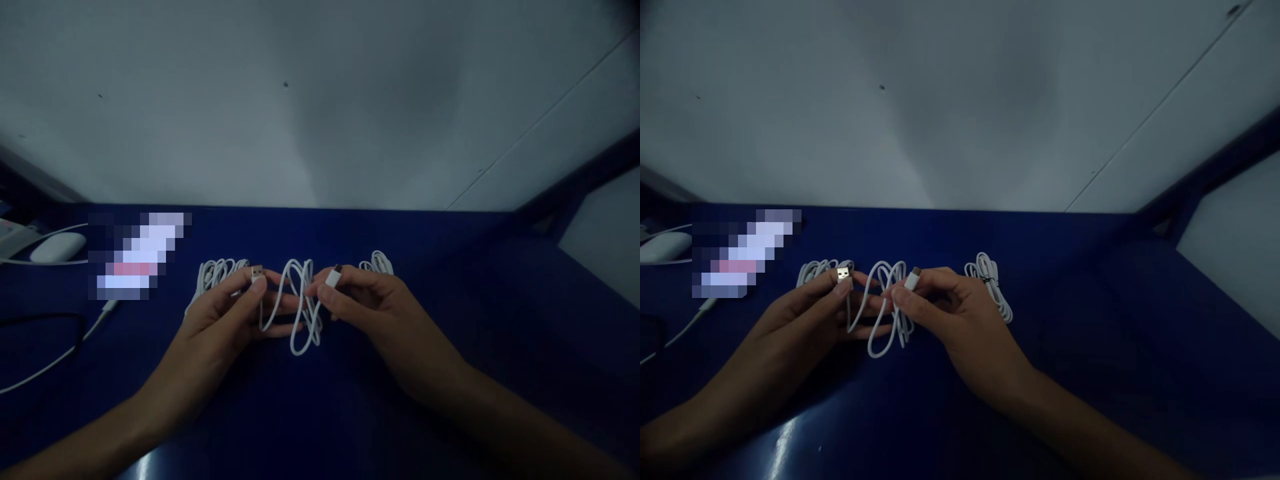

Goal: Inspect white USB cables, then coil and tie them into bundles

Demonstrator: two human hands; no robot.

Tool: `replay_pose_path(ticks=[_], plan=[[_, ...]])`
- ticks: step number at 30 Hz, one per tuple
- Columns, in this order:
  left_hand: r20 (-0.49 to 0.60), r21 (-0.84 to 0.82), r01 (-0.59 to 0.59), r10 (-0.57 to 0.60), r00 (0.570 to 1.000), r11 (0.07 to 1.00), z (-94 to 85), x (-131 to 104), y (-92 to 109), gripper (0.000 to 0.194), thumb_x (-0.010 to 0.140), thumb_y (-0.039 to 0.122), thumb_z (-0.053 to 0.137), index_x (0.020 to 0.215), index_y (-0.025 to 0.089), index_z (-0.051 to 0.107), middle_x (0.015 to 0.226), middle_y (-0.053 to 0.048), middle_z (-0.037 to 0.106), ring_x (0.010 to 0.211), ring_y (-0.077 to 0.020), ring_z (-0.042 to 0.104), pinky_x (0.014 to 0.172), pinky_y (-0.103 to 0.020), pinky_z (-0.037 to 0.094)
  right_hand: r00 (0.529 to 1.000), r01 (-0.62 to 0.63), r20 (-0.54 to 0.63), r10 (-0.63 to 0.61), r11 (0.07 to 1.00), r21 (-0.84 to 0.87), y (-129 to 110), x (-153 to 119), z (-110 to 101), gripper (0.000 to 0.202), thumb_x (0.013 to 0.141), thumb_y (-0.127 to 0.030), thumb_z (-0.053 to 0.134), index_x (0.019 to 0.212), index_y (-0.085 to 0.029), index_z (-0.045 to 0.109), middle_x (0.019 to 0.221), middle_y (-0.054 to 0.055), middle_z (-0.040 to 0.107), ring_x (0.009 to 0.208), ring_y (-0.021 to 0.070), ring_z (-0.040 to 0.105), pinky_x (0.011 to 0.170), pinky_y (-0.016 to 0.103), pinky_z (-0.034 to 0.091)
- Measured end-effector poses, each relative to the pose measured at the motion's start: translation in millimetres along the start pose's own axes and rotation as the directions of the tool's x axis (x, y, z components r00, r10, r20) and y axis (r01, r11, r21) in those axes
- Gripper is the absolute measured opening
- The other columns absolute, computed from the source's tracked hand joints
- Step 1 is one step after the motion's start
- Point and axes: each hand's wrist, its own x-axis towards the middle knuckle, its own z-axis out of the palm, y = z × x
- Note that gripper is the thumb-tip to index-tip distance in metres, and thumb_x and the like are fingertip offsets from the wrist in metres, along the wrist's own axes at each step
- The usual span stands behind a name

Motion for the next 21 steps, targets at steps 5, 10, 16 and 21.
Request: replay_pose_path(ticks=[5, 10, 16, 21], plan=[[0.016, 0.051, -0.010, 0.010, 1.000, 0.999, -1.6, -3, -3, 0.027, 0.111, 0.039, 0.071, 0.133, 0.027, 0.080, 0.129, -0.010, 0.084, 0.112, -0.0286, 0.082, 0.095, -0.038, 0.069, 1.000, 0.002, 0.031, 0.001, 0.996, -0.089, -5, -2, 0, 0.012, 0.104, -0.039, 0.080, 0.099, -0.038, 0.091, 0.135, 0.002, 0.080, 0.155, 0.0291, 0.054, 0.124, 0.057, 0.050], [0.062, 0.167, 0.029, -0.040, 0.997, 0.986, -1.5, -5, 0, 0.029, 0.110, 0.040, 0.071, 0.135, 0.029, 0.083, 0.126, -0.008, 0.085, 0.104, -0.0264, 0.081, 0.098, -0.038, 0.064, 0.982, -0.119, 0.153, 0.108, 0.991, 0.066, -7, -3, 5, 0.017, 0.107, -0.035, 0.075, 0.100, -0.031, 0.090, 0.114, 0.002, 0.085, 0.115, 0.0243, 0.079, 0.111, 0.048, 0.062], [0.061, 0.394, -0.033, 0.010, 0.998, 0.919, 2.3, -5, 8, 0.021, 0.107, 0.043, 0.075, 0.114, 0.032, 0.091, 0.104, -0.003, 0.079, 0.096, -0.0222, 0.071, 0.086, -0.031, 0.054, 0.984, -0.139, 0.122, 0.126, 0.985, 0.103, -3, -4, 7, 0.014, 0.104, -0.038, 0.079, 0.099, -0.030, 0.091, 0.100, 0.002, 0.083, 0.103, 0.0217, 0.078, 0.101, 0.040, 0.062], [0.006, 0.451, -0.055, 0.059, 0.998, 0.891, 1.4, -4, 9, 0.016, 0.101, 0.038, 0.080, 0.092, 0.030, 0.091, 0.090, -0.001, 0.072, 0.084, -0.0197, 0.063, 0.074, -0.030, 0.048, 0.980, -0.167, 0.131, 0.153, 0.981, 0.101, -4, -4, 4, 0.019, 0.105, -0.045, 0.078, 0.101, -0.032, 0.091, 0.100, 0.002, 0.085, 0.104, 0.0216, 0.079, 0.099, 0.038, 0.062]])
